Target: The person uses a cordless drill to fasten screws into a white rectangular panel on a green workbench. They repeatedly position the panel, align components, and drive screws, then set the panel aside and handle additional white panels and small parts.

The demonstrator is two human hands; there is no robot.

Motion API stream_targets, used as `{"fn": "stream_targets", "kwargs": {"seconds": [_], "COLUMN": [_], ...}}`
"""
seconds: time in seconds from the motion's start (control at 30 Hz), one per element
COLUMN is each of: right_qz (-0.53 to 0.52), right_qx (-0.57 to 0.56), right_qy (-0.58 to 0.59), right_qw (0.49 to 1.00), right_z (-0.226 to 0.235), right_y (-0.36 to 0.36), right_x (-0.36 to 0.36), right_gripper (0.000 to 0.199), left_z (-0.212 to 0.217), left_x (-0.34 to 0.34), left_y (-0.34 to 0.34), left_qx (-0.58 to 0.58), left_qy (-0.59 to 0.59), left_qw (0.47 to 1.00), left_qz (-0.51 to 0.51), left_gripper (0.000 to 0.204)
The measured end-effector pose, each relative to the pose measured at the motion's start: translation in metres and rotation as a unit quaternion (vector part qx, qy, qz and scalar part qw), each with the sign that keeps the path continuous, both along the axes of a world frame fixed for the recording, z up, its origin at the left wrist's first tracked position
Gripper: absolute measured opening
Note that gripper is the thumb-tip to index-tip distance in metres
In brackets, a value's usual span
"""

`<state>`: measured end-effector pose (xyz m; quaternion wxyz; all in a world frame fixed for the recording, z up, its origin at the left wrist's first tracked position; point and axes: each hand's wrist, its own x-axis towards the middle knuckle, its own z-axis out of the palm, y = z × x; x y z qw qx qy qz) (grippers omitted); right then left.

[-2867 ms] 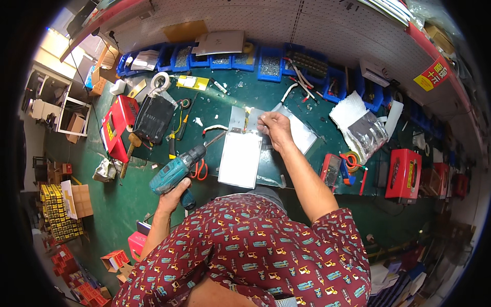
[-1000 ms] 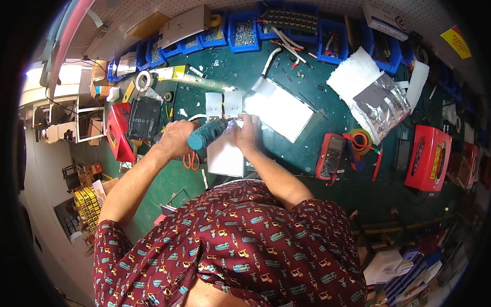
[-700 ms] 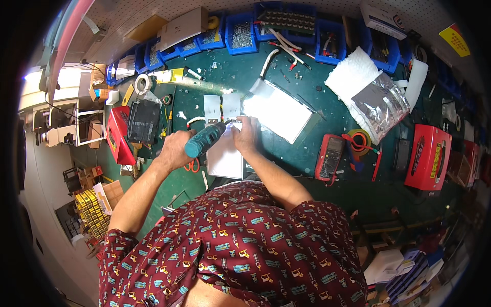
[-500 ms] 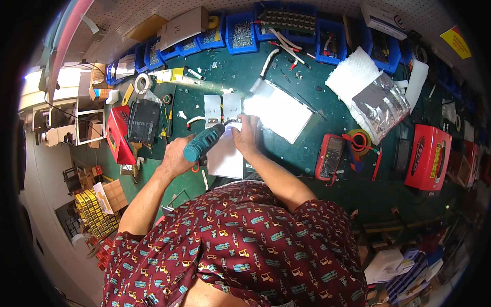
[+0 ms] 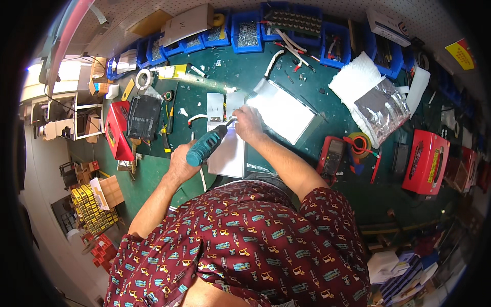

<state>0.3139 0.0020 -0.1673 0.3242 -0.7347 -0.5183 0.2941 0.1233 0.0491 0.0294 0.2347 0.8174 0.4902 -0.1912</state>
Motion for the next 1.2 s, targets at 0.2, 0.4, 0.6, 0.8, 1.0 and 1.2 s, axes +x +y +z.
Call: {"fn": "stream_targets", "kwargs": {"seconds": [0.2,0.4,0.6,0.8,1.0,1.2], "right_qz": [-0.004,0.031,0.092,0.184,0.112,-0.035], "right_qx": [0.019,-0.032,-0.103,-0.151,-0.102,-0.057], "right_qy": [0.015,0.004,-0.012,0.138,0.116,0.714], "right_qw": [1.0,0.999,0.99,0.961,0.982,0.696], "right_z": [-0.003,0.006,0.008,-0.025,-0.007,0.039], "right_y": [0.0,0.008,0.025,0.049,0.035,-0.01], "right_x": [0.002,0.005,0.01,0.042,0.051,0.043], "right_gripper": [0.031,0.027,0.024,0.036,0.029,0.031], "left_z": [0.001,-0.005,-0.002,-0.002,-0.002,-0.007], "left_x": [-0.012,-0.027,-0.021,-0.015,-0.012,-0.037], "left_y": [-0.012,-0.02,-0.025,-0.025,-0.029,-0.024], "left_qx": [0.0,0.02,0.002,-0.012,-0.03,-0.22], "left_qy": [-0.03,-0.112,-0.1,-0.099,-0.154,-0.33], "left_qw": [0.999,0.993,0.99,0.99,0.982,0.866], "left_qz": [0.031,0.045,0.097,0.101,0.105,0.306], "left_gripper": [0.04,0.035,0.035,0.033,0.028,0.033]}}
